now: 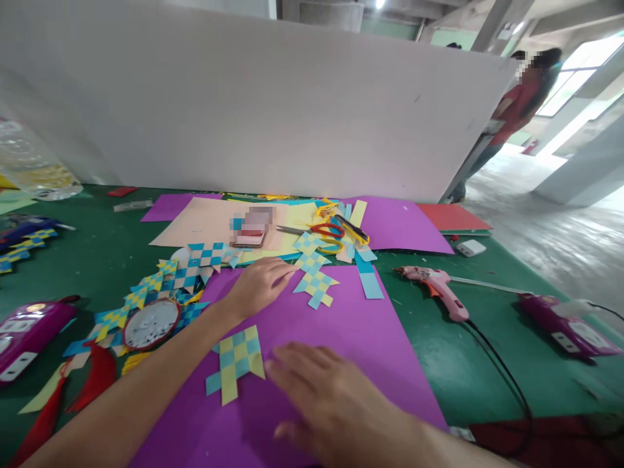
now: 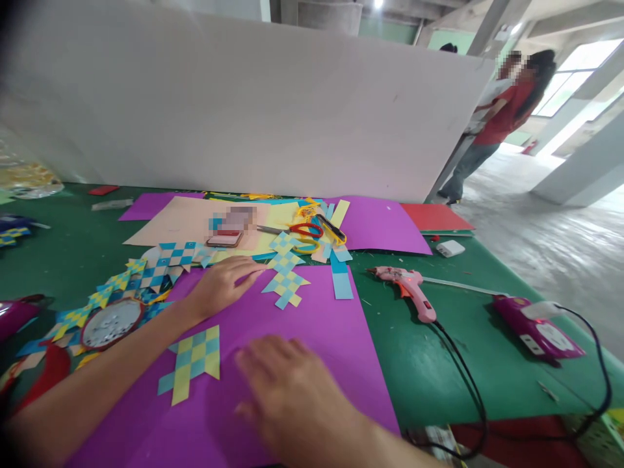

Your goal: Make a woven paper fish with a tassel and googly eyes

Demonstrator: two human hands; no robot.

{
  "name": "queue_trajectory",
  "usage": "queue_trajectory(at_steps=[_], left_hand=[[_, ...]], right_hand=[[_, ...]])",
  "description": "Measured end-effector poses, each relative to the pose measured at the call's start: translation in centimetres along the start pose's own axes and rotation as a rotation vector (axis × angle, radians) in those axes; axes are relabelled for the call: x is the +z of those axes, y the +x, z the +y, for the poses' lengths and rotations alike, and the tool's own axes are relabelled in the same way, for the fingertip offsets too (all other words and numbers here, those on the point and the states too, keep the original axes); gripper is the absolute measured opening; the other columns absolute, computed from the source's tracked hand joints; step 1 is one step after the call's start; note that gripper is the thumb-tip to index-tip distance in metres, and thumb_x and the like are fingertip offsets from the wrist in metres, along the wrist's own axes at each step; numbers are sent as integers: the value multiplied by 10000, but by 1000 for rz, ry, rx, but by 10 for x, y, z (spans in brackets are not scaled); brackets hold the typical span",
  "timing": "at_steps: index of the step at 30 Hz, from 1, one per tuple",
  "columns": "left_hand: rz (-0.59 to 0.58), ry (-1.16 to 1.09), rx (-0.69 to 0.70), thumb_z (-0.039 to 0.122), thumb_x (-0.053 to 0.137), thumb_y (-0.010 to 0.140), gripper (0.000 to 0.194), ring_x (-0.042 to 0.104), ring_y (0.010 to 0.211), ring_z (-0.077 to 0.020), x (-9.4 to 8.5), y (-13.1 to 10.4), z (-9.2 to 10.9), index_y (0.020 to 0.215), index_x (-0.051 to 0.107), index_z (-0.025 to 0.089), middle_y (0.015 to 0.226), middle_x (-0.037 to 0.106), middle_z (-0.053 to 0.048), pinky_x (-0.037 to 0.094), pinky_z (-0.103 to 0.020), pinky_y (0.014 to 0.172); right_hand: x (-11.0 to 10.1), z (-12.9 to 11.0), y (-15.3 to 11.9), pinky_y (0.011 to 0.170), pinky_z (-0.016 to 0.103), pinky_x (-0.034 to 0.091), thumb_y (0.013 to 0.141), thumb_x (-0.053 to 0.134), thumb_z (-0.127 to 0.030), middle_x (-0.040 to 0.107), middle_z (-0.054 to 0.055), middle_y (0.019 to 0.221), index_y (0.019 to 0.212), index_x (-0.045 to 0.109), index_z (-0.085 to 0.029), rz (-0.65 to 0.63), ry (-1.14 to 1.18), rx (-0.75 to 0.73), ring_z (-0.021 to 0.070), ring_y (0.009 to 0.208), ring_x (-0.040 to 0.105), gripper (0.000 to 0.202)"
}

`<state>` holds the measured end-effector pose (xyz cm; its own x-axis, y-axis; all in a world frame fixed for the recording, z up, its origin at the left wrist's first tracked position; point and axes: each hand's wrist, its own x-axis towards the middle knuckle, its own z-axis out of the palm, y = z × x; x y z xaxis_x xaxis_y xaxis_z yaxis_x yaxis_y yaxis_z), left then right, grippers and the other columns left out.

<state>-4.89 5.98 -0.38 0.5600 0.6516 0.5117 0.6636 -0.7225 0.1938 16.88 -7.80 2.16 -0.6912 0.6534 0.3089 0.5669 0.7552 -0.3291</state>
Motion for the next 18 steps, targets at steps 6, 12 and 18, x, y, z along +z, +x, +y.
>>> queue_trajectory(at_steps=[6,12,18], left_hand=[[-53,-58,0,236,464,953,281,639,1050,-198,3,-1,5,1155,657,207,1103,716,-43,496,-360,959],[-176,-144,111,233,489,942,303,586,1185,-205,4,1,9,1199,648,223,1230,668,-52,448,-386,1056],[-237,-133,152,295,488,957,301,557,1230,-216,8,1,12,1196,659,225,1281,636,-70,419,-411,1088]], right_hand=[[45,-27,36,1039,406,438,927,377,-606,518,134,1400,1357,462,-80,-63,-74,-172,268,1268,476,685],[40,-4,9,1134,373,340,922,475,-530,616,105,1287,1172,617,-120,-35,-49,-138,225,1267,497,500],[8,22,-33,1078,349,421,927,547,-354,695,46,1161,1029,688,-189,33,57,41,199,1232,543,240]])
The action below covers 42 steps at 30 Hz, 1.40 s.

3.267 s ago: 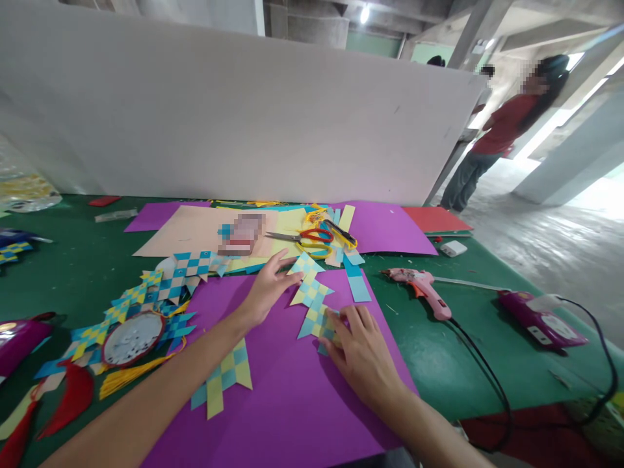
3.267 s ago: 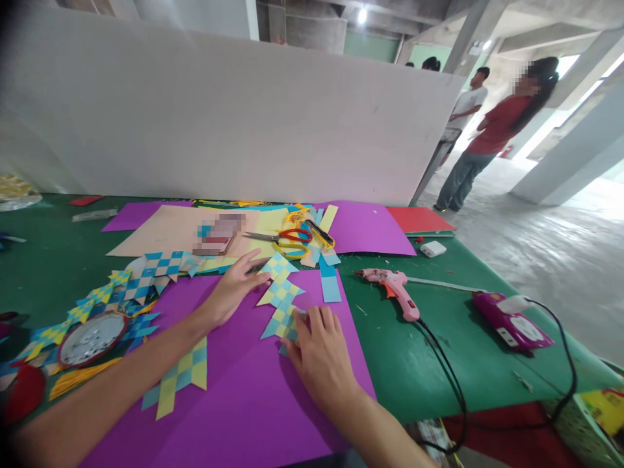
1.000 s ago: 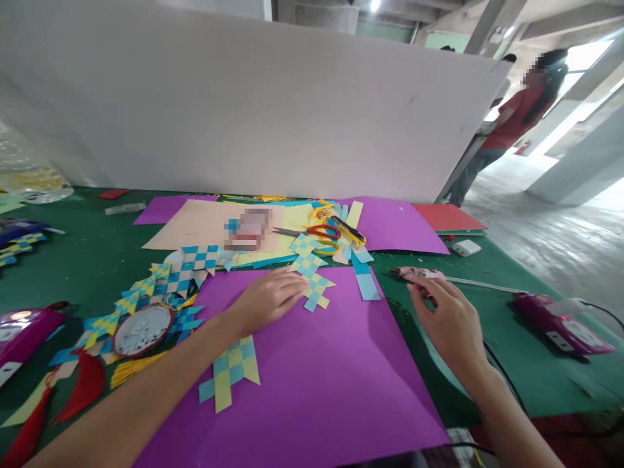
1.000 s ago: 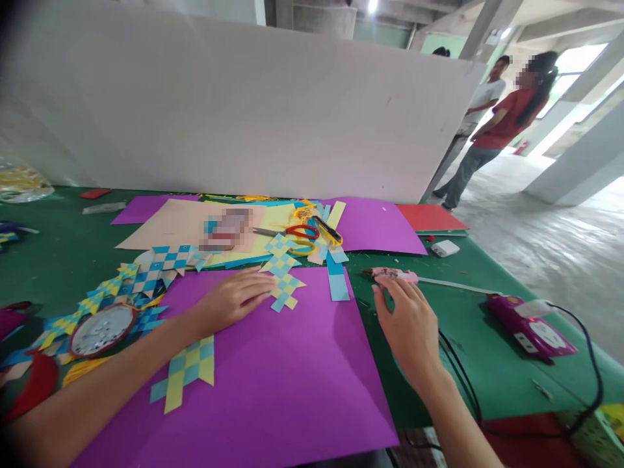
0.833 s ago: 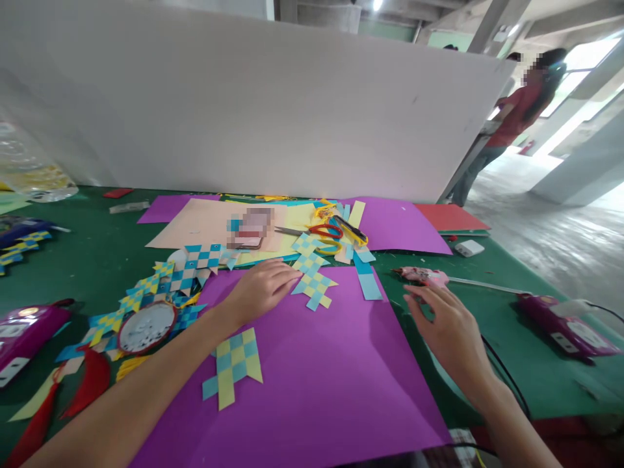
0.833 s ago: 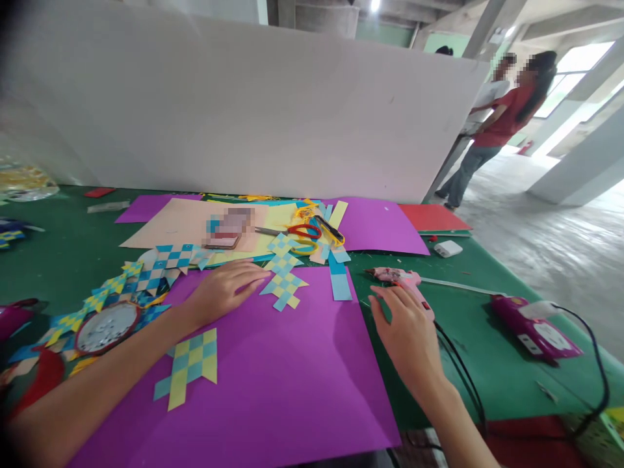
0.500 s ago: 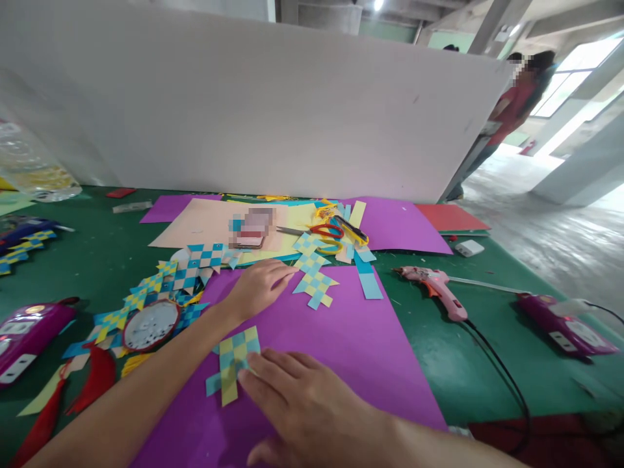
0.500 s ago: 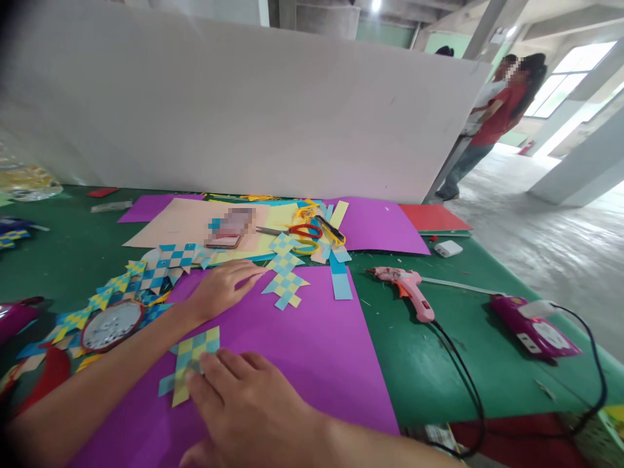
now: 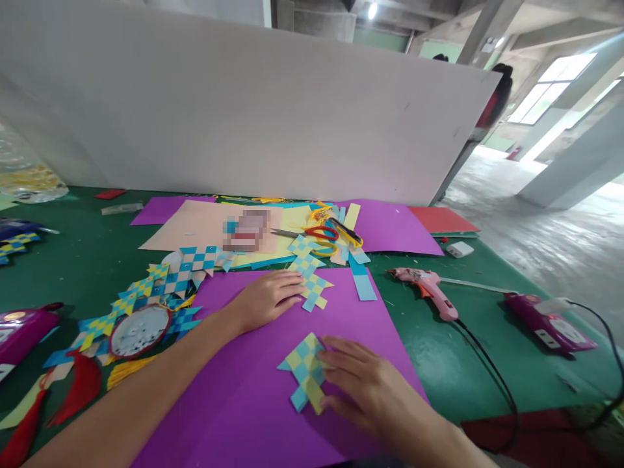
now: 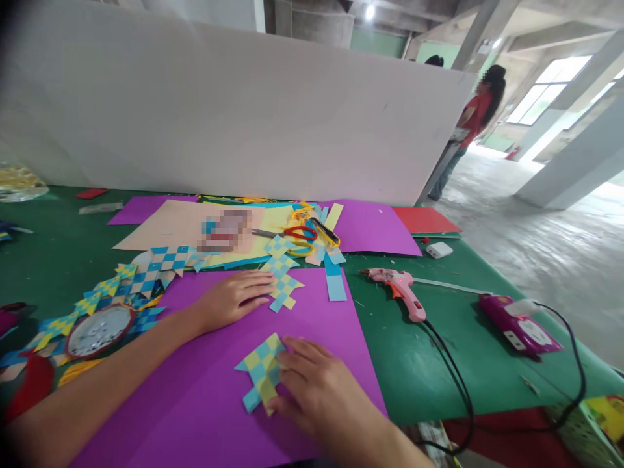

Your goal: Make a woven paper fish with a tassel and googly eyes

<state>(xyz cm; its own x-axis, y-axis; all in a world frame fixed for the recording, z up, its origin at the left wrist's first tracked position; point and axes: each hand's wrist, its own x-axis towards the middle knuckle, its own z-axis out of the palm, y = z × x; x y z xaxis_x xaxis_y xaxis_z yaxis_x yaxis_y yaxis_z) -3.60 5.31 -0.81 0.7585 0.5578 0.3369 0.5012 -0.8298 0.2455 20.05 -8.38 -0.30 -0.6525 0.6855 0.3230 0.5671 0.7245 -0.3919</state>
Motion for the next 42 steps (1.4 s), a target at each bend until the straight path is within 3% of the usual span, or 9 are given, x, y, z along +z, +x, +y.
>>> queue_trajectory(at_steps=[4,7,10,12,17,22,26,32,42], left_hand=[[-1,-14,-22,325,487,959,294,571,1207,-224,4,0,2,1175,672,250,1262,646,-60,438,-425,1067],[2,-14,-32,324,482,962,292,578,1191,-223,6,-1,2,1171,673,256,1248,652,-59,444,-427,1059],[11,-12,-18,310,485,960,292,568,1198,-225,5,-1,1,1184,663,253,1248,649,-59,440,-426,1061],[9,-19,-3,298,482,961,292,564,1204,-222,5,-1,2,1190,657,249,1253,646,-58,428,-422,1072],[-6,-30,-4,303,469,967,292,578,1190,-208,4,-1,3,1175,661,231,1232,662,-55,419,-408,1082],[-15,-28,-6,310,474,966,291,583,1185,-207,5,-1,3,1172,661,225,1227,667,-54,418,-410,1079],[-14,-23,-13,317,481,964,283,586,1178,-200,7,-1,2,1161,664,227,1225,667,-51,412,-398,1082],[-12,-15,-20,306,488,962,277,593,1170,-199,6,-2,3,1147,668,207,1215,673,-56,420,-391,1077],[-6,-26,-5,301,490,959,280,600,1171,-205,6,-2,3,1142,672,191,1201,684,-60,435,-392,1068]], right_hand=[[-30,33,-18,954,403,508,929,531,-333,719,53,1086,1018,703,-233,160,-79,187,227,1141,605,218],[-54,71,-32,925,474,484,942,466,-409,694,122,1069,1050,668,-180,352,-457,484,276,1042,618,324],[-67,108,-47,727,466,497,910,419,-574,654,197,921,983,638,-114,225,-871,757,339,891,606,515],[-68,126,-54,646,422,472,905,384,-614,625,189,818,894,624,-117,115,-982,875,335,814,598,552],[-60,145,-62,665,374,448,916,420,-547,630,166,890,929,568,-129,87,-909,1015,319,867,610,444],[-70,141,-55,633,363,427,914,395,-509,660,147,863,1023,536,-121,143,-713,1174,306,807,641,427],[-76,121,-42,548,331,373,896,391,-543,660,100,784,1092,509,-156,234,-624,1135,279,671,631,450],[-63,94,-14,577,297,359,883,441,-512,662,76,813,1035,499,-193,319,-551,900,256,744,640,359],[-50,82,9,569,293,327,882,486,-481,668,77,835,1031,497,-185,252,-491,837,261,739,639,332]])
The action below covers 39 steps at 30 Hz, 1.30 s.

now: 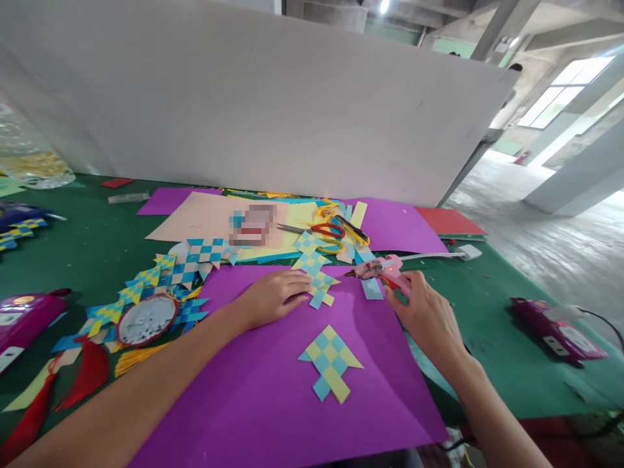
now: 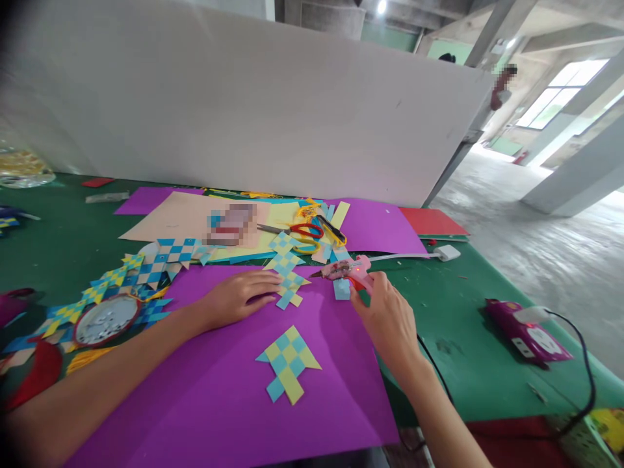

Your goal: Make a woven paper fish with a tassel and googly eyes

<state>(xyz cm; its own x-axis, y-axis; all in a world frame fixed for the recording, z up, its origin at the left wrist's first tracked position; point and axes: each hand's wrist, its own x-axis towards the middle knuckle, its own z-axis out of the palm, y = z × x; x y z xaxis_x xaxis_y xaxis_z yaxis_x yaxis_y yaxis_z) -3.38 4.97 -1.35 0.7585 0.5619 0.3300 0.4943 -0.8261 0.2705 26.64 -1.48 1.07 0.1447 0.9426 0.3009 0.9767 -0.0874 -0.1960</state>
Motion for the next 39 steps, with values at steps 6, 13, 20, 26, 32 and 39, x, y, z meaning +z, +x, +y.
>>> queue_trajectory(at_steps=[6,13,20,26,32,39], left_hand=[[8,-6,-2,294,501,954,273,604,1166,-208,-1,1,1,1133,676,183,1189,689,-67,441,-393,1064],[13,-5,1,290,508,949,260,607,1163,-209,0,1,1,1105,682,177,1183,691,-73,442,-387,1061],[16,-10,-4,294,507,949,255,608,1157,-210,-1,0,1,1100,682,187,1176,693,-69,442,-393,1056],[3,-10,-10,289,505,948,255,604,1160,-209,-2,1,2,1105,677,183,1183,689,-72,434,-389,1064],[3,-6,-14,285,503,948,256,603,1161,-208,-2,1,2,1109,676,186,1190,685,-71,434,-390,1064],[13,-19,-14,280,498,947,255,610,1151,-209,-2,0,3,1096,682,184,1195,682,-75,434,-398,1066]], right_hand=[[1,-14,-2,585,289,354,903,488,-436,672,79,921,1049,483,-188,-4,6,-60,253,775,655,288],[2,-24,-5,599,303,406,900,521,-407,678,100,974,1030,495,-180,-16,-28,-131,261,804,670,262],[4,-27,-9,622,317,441,908,523,-387,682,112,1013,1049,492,-175,-22,-48,-184,264,813,675,256],[4,-29,-8,629,318,441,920,514,-364,677,113,1030,1058,490,-177,-39,-69,-190,251,808,670,234],[3,-34,-7,651,326,437,927,516,-336,665,106,1037,1077,488,-169,-81,-91,-189,250,843,661,227],[2,-37,-6,642,322,426,924,508,-303,655,79,957,1078,486,-167,-87,-122,-212,247,837,647,207]])
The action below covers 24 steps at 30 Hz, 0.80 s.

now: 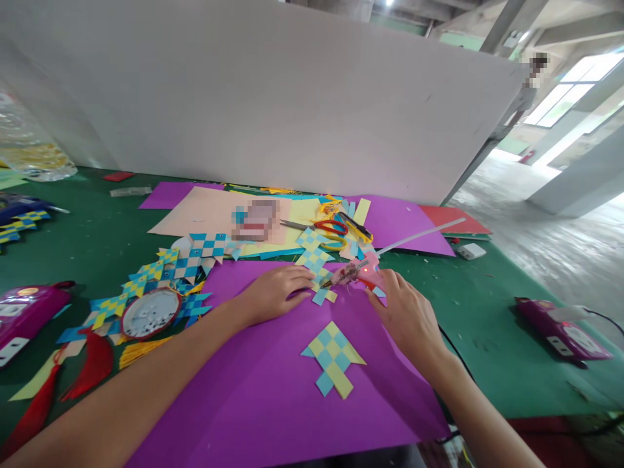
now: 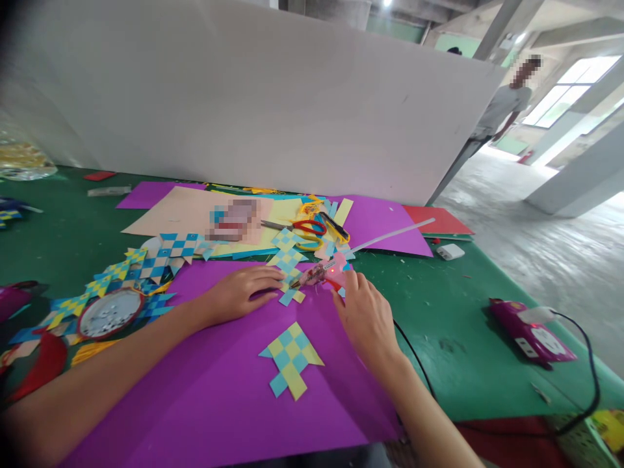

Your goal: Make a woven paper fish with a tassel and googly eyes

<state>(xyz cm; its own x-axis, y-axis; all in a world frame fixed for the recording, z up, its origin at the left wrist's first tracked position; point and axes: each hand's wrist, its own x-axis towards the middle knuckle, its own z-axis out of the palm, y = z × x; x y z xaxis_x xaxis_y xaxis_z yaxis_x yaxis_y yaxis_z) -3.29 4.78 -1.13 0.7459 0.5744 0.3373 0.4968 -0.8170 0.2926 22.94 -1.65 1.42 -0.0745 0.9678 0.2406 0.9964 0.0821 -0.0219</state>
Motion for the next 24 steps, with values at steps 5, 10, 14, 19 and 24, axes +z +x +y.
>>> queue_trajectory(at_steps=[5,10,14,19,24], left_hand=[[-2,3,2,285,499,948,253,611,1147,-205,0,0,0,1094,679,183,1181,689,-72,437,-389,1059],[-10,3,2,277,500,950,245,606,1152,-203,-1,0,1,1091,675,183,1177,689,-69,431,-380,1060],[-20,-4,3,276,497,951,256,606,1152,-213,-2,0,1,1096,675,164,1174,689,-82,426,-387,1064],[-13,0,6,270,506,948,244,602,1156,-205,-1,0,0,1102,672,179,1167,693,-69,424,-375,1066],[-8,6,14,269,512,944,242,610,1145,-214,-1,0,1,1103,673,180,1168,693,-76,434,-391,1060]], right_hand=[[1,0,-1,622,320,416,937,440,-302,652,91,952,1086,471,-177,42,2,-39,241,807,640,197],[0,-1,-3,616,315,415,941,434,-302,647,85,943,1075,470,-179,48,2,-50,239,809,638,185],[-1,-2,-6,632,324,430,943,439,-300,644,84,943,1057,474,-181,48,10,-63,242,817,639,169],[-2,-2,-10,625,323,437,948,429,-310,650,85,947,1081,476,-179,71,13,-83,236,800,639,193],[-2,-4,-12,635,333,450,963,398,-337,654,98,964,1116,474,-174,66,18,-104,238,807,640,237]])
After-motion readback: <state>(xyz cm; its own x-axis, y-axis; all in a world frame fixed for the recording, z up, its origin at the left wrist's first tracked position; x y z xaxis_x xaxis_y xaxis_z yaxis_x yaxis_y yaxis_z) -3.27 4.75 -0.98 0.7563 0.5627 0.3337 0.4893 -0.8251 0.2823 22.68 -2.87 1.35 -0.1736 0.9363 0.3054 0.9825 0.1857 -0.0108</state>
